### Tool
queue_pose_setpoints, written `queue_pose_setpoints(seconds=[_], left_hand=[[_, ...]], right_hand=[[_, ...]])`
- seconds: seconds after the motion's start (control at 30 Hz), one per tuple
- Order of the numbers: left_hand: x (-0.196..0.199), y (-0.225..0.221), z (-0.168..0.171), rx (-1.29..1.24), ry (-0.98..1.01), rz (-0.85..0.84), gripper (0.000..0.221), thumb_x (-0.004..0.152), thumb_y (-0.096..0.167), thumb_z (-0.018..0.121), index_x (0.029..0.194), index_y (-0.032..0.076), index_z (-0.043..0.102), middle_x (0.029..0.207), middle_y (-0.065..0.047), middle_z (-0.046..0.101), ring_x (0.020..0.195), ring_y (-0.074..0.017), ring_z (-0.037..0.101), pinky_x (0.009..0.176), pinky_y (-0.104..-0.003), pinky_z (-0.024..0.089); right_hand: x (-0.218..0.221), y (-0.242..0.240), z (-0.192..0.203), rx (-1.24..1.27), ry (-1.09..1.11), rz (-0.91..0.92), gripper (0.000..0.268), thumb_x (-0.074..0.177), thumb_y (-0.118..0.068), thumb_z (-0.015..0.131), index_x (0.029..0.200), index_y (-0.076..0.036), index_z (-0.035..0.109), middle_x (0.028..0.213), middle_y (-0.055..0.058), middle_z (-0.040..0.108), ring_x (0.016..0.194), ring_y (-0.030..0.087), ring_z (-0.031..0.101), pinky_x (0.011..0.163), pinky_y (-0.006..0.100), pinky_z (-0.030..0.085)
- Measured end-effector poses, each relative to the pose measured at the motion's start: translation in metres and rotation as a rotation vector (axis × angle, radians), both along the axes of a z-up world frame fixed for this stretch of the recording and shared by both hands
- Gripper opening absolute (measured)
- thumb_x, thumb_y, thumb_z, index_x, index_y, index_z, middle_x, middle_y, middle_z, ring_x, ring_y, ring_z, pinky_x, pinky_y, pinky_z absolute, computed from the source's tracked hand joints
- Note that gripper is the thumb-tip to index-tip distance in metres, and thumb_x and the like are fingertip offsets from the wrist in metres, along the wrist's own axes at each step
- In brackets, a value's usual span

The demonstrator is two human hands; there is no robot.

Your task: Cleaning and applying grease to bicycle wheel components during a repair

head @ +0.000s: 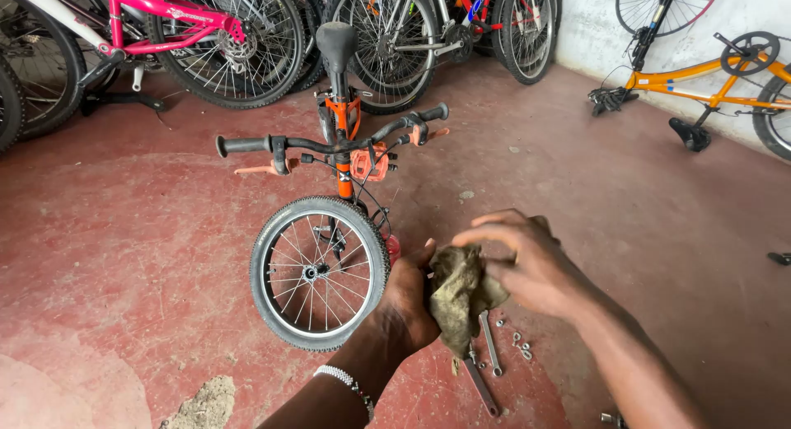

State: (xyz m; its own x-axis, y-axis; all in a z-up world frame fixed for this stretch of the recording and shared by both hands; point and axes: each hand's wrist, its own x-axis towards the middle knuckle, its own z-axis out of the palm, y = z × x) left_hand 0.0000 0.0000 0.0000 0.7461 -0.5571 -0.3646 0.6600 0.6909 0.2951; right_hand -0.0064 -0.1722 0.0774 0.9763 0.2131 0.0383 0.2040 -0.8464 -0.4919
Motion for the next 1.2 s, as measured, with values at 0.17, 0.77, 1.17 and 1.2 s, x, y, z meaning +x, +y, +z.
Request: queue_pose_setpoints(seconds=[0.17,0.77,1.17,1.2], left_hand=[[0.000,-0.003,-0.002,0.099,0.028,-0.008,0.049,0.112,0.043,0.037,0.112,0.003,0.066,0.099,-0.013,0.070,0.081,-0.0223,0.064,0.077,-0.038,0.053],[-0.012,0.000,0.028,0.080,0.026,0.039,0.072,0.096,0.063,0.045,0.127,0.001,0.063,0.122,-0.018,0.066,0.104,-0.0284,0.060,0.094,-0.044,0.048],[-0.014,0.013,0.033,-0.093,0.002,0.109,0.096,0.085,0.084,0.042,0.136,0.003,0.059,0.131,-0.019,0.064,0.113,-0.0301,0.060,0.099,-0.046,0.047],[-0.013,0.014,0.033,-0.113,0.002,0.118,0.099,0.084,0.086,0.042,0.137,0.004,0.058,0.132,-0.019,0.063,0.114,-0.0303,0.060,0.099,-0.046,0.047]], right_hand=[[-0.004,0.005,-0.003,0.028,-0.189,0.069,0.032,0.075,0.001,0.075,0.092,-0.025,0.086,0.116,-0.003,0.061,0.107,0.018,0.054,0.094,0.035,0.047],[-0.016,0.037,0.005,0.431,-0.307,0.125,0.034,0.084,0.000,0.071,0.113,-0.015,0.079,0.093,0.008,0.083,0.094,0.027,0.079,0.084,0.039,0.061],[0.000,0.015,-0.016,0.222,-0.299,-0.158,0.018,0.071,-0.005,0.083,0.083,-0.018,0.083,0.078,0.003,0.076,0.071,0.019,0.076,0.063,0.031,0.062],[0.001,0.015,-0.020,0.195,-0.270,-0.138,0.020,0.069,-0.003,0.083,0.084,-0.016,0.084,0.078,0.005,0.076,0.071,0.022,0.077,0.064,0.034,0.063]])
